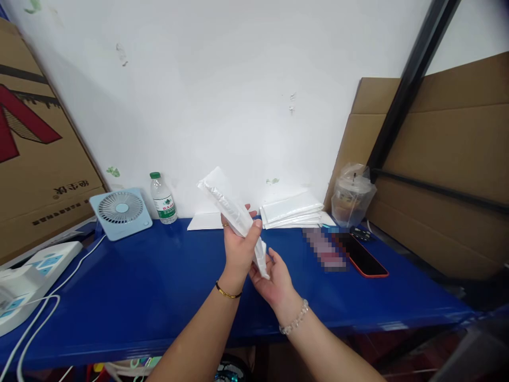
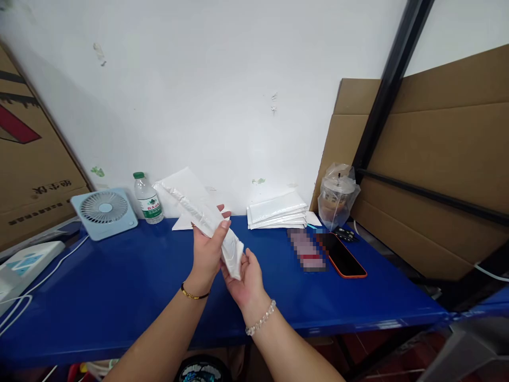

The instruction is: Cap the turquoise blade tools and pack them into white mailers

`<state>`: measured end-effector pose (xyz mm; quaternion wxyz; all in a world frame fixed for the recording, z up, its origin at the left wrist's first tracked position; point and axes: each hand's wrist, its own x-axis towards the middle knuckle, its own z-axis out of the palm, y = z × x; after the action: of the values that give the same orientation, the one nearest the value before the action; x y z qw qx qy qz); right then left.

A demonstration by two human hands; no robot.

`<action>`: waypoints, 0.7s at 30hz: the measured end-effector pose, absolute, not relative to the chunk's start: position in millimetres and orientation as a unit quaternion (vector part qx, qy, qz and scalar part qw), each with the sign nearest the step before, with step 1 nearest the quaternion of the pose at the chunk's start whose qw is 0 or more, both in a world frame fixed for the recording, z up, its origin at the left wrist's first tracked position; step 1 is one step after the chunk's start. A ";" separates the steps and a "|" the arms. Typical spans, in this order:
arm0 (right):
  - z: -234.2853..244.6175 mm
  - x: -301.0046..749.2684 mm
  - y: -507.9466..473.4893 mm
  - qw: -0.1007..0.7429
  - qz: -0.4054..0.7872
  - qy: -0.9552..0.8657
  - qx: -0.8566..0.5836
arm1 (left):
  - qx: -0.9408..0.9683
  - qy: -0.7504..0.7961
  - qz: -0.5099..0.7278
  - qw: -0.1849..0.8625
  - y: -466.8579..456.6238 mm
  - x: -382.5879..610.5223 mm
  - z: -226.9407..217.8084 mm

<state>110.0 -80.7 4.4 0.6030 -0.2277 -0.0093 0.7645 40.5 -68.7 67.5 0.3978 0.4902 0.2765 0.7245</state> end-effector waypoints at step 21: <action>-12.2 170.3 -21.3 0.665 0.530 -0.244 -0.466 | 0.289 0.233 0.845 0.386 -49.4 -18.3 76.8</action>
<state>170.3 -21.3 -12.2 0.6649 -0.4660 -0.2441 0.5302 -18.3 -49.4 76.8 0.3859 0.2885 0.2328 0.8448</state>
